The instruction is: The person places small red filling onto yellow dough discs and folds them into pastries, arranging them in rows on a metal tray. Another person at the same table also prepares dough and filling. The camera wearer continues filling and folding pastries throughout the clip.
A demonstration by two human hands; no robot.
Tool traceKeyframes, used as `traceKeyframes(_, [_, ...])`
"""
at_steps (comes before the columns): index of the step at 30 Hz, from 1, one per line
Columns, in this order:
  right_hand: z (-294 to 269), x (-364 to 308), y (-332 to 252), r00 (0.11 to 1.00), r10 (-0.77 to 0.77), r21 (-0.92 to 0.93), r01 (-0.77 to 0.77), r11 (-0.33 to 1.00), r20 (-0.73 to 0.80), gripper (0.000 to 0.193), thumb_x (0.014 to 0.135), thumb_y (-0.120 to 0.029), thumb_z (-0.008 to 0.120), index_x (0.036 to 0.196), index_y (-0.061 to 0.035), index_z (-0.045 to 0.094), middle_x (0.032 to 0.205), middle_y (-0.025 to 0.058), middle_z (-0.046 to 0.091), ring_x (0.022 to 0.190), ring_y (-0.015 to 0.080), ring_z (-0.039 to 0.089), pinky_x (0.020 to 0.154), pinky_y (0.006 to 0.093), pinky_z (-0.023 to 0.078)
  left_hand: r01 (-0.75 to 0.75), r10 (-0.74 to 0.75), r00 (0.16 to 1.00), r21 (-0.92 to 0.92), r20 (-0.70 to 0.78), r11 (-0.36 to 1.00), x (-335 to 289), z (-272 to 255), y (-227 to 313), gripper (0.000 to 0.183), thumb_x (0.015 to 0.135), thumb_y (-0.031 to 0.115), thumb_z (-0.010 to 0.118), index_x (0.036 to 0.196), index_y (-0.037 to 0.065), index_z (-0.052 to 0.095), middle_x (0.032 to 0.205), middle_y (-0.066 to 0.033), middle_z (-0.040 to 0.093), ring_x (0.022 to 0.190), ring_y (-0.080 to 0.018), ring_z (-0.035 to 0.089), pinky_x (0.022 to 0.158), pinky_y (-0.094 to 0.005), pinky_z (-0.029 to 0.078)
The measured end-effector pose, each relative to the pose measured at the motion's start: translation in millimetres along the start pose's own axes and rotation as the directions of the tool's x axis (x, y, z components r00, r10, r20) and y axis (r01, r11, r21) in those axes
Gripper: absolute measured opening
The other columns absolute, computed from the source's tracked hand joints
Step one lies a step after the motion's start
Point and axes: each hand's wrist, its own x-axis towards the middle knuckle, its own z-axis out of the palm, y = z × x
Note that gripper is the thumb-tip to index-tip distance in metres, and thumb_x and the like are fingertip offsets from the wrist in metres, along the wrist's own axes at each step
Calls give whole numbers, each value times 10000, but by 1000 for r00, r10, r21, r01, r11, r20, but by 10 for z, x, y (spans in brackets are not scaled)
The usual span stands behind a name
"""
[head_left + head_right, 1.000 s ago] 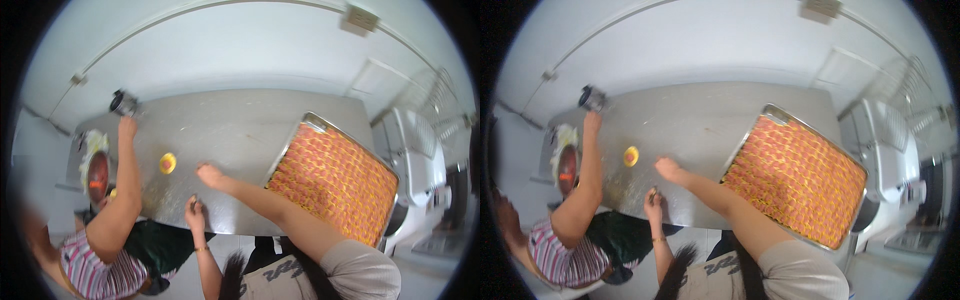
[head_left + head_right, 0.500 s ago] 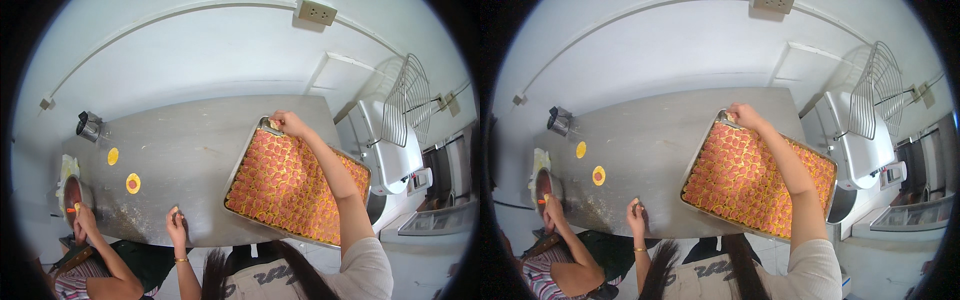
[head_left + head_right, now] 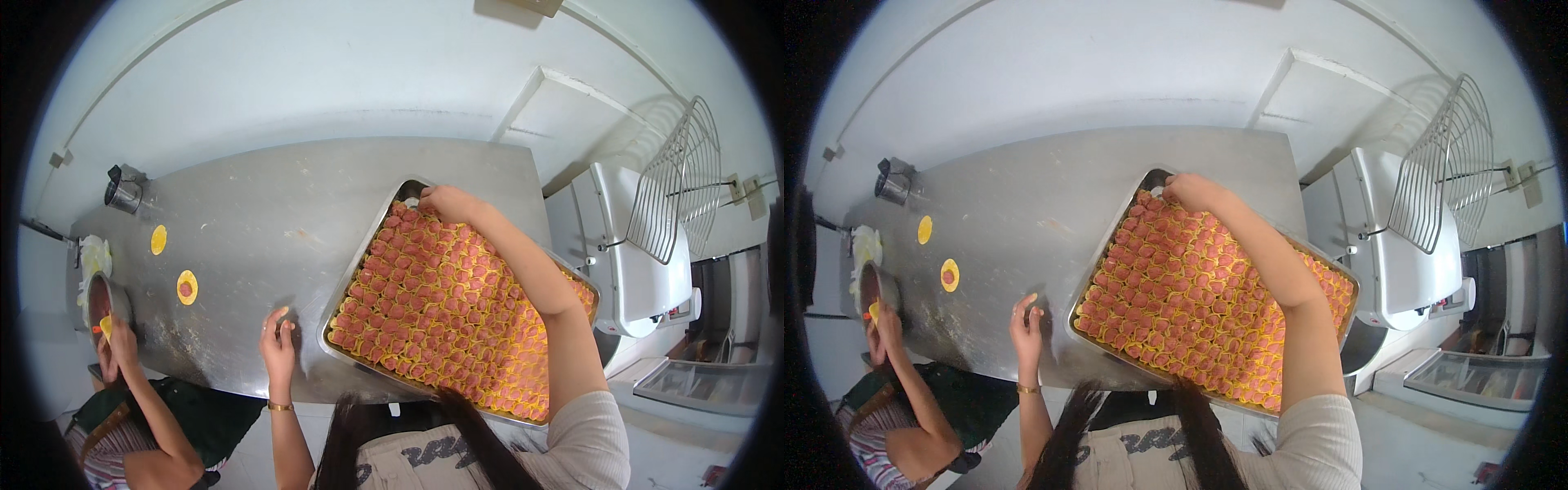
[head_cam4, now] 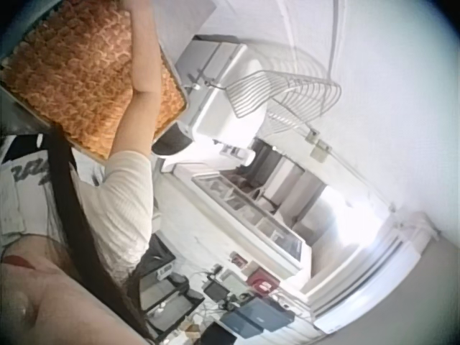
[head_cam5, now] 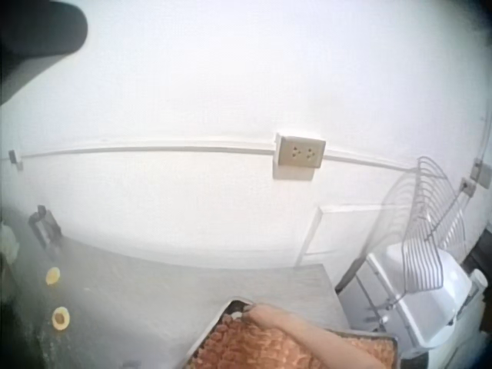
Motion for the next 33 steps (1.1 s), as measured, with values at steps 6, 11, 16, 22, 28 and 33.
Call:
traceKeyframes(6, [-67,44,-15,996,5,18,-6,1000,85,475,621,77,664,1067,-88,662,1062,93,610,981,309,594,832,376,502,-127,125,989,30,76,991,330,273,495,220,904,55,546,1115,37,605,1124,-153,598,911,-229,625,781,-300,492])
traceKeyframes(11, [-91,16,-31,993,47,76,-55,996,106,477,620,96,648,1063,-78,662,1058,105,600,993,314,589,839,366,502,-194,202,965,-65,168,979,570,523,891,236,881,24,555,1106,55,619,1136,-155,600,1004,-275,605,833,-327,486])
traceKeyframes(16, [-106,-47,-29,998,34,134,-42,990,59,458,626,102,634,1051,-67,661,999,111,599,967,315,592,834,366,504,-342,347,893,-69,285,937,807,777,1232,247,880,27,538,1116,59,602,1110,-124,605,943,-282,612,796,-360,499])
traceKeyframes(22, [-382,-321,8,955,73,268,7,963,-286,389,670,89,610,1039,-26,649,963,120,624,888,297,616,762,354,529,-616,516,630,-31,580,787,1448,1490,1451,300,859,28,466,1127,53,596,1126,-126,606,1010,-322,587,862,-397,471])
traceKeyframes(28, [-536,-723,264,760,408,498,-130,858,-506,321,711,19,604,1025,-17,664,976,145,649,862,273,641,743,347,519,-745,275,394,130,877,655,1921,2205,1483,428,780,63,445,1151,141,643,1154,-113,621,1026,-299,598,878,-413,478])
traceKeyframes(33, [-293,-914,537,690,582,484,-368,794,-430,360,702,11,652,1060,-24,660,1011,118,662,858,232,655,763,318,523,-766,102,315,189,944,614,2071,2459,1510,419,763,157,469,1118,238,677,1114,-71,659,999,-273,624,856,-397,500])
